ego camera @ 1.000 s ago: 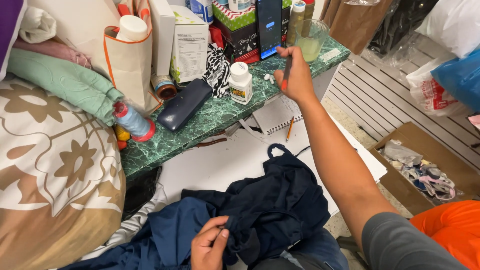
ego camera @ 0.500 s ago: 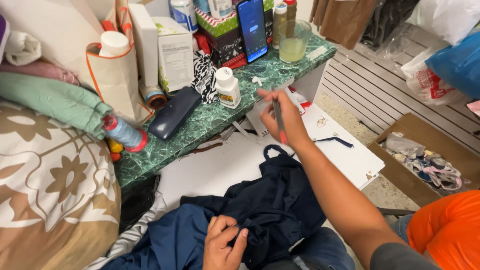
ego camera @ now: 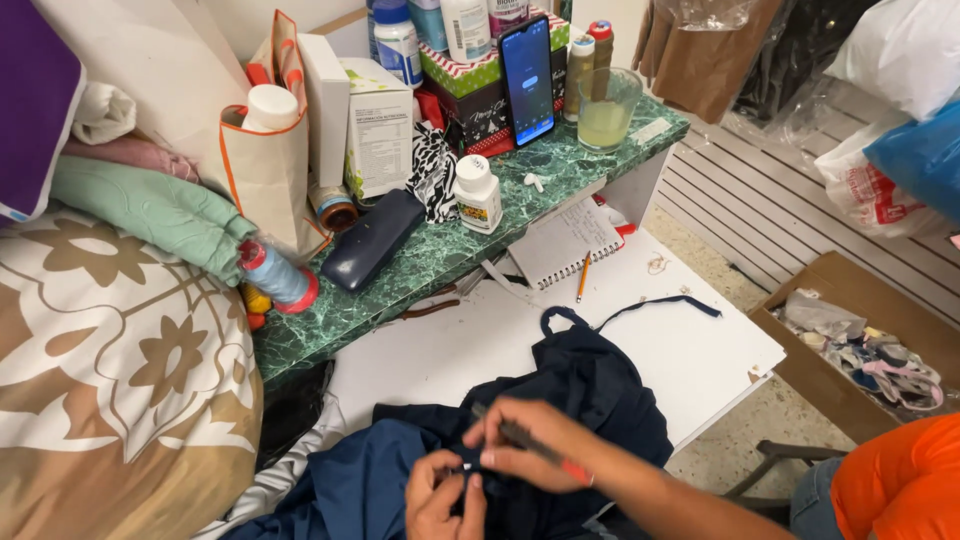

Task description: Tailoring a blue garment by marking and picking at seams with tools

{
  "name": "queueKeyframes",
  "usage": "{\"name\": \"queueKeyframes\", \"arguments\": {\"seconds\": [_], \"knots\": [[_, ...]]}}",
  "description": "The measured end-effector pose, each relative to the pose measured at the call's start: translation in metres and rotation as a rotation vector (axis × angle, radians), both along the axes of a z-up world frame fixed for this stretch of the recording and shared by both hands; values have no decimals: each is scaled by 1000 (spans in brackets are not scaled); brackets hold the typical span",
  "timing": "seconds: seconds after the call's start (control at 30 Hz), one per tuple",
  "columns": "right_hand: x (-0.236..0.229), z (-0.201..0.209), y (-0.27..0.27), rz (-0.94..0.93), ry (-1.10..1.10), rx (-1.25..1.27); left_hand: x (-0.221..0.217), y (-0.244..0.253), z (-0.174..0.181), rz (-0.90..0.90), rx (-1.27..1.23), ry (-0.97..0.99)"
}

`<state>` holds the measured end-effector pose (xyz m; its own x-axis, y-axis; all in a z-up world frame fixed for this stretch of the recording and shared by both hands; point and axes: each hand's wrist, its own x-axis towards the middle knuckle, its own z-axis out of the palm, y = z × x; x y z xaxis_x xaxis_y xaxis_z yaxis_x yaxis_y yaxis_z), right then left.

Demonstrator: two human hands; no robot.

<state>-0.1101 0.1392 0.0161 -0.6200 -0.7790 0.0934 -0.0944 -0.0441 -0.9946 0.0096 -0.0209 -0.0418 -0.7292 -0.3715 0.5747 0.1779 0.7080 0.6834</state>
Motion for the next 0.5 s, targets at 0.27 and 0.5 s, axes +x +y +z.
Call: {"name": "queueKeyframes", "arguments": {"seconds": [0.27, 0.5], "knots": [[32, -10, 20, -210, -32, 140, -8, 0, 28, -329, -31, -51], [31, 2, 39, -170, 23, 225, -15, 16, 44, -430, -230, -71]]}}
